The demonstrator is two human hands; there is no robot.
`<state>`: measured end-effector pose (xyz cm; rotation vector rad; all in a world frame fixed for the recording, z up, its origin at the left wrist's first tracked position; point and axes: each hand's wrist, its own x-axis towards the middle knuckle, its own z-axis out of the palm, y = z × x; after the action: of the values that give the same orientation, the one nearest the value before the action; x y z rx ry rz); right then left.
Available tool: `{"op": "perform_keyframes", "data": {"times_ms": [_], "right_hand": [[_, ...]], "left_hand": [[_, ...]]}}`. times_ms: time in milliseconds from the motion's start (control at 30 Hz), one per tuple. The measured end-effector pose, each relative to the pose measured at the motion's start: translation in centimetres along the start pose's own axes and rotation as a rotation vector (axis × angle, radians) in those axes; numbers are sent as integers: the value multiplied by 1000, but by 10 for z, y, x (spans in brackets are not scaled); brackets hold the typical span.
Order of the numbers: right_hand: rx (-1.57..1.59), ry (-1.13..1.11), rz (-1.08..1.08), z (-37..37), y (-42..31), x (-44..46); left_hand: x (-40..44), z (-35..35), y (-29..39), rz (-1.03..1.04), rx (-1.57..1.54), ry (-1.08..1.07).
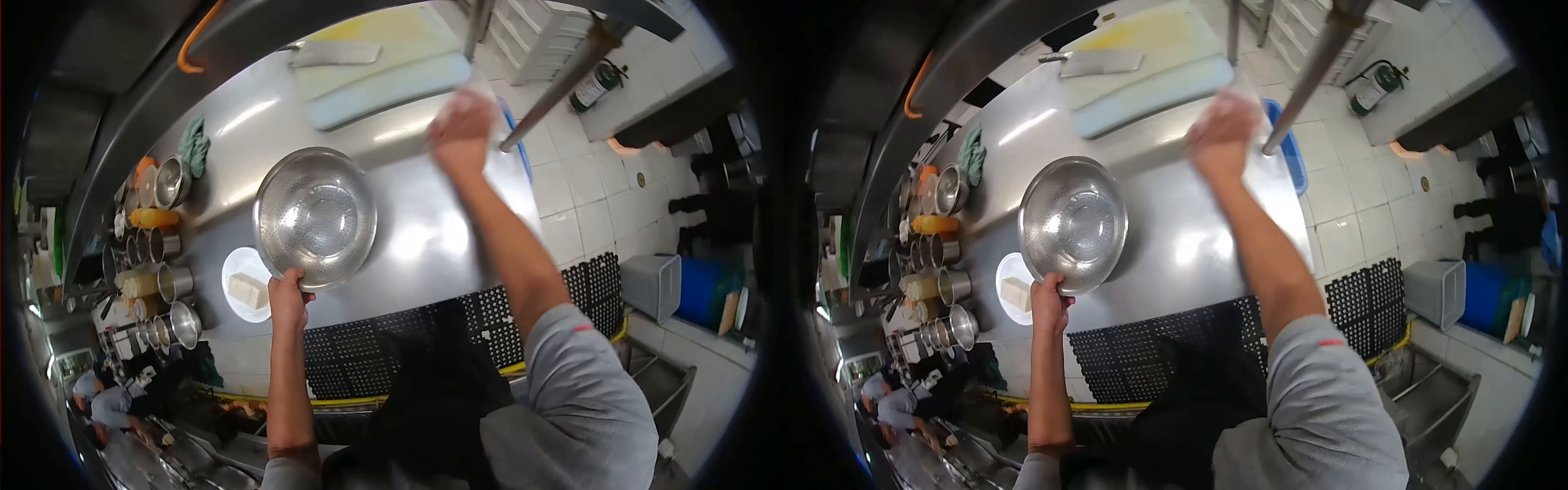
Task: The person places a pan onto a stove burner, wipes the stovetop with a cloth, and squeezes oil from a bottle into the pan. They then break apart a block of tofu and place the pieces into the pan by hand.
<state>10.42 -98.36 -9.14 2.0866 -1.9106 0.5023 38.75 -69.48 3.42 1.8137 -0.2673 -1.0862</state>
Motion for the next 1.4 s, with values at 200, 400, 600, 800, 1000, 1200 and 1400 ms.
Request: {"op": "perform_keyframes", "data": {"times_ms": [200, 400, 600, 800, 1000, 1200, 1400], "right_hand": [[418, -342, -133, -136, 30, -167], [503, -262, 219, -89, 114, -57], [232, -247, -54, -115, 130, -122], [186, -345, -82, -152, 118, -178], [228, -286, 280, -122, 36, -140], [344, -460, -105, -128, 20, -176], [130, -483, -229, -111, -10, -120]], "left_hand": [[22, 40, 4, 19, 102, -31], [28, 124, 13, 113, 159, -131], [30, 220, 38, 114, 183, -429], [43, 259, 38, 12, 165, -543], [-1, 194, 23, -32, 21, -681], [-89, -11, -78, -158, 181, -683], [-209, -180, -217, -409, 89, -243]]}}
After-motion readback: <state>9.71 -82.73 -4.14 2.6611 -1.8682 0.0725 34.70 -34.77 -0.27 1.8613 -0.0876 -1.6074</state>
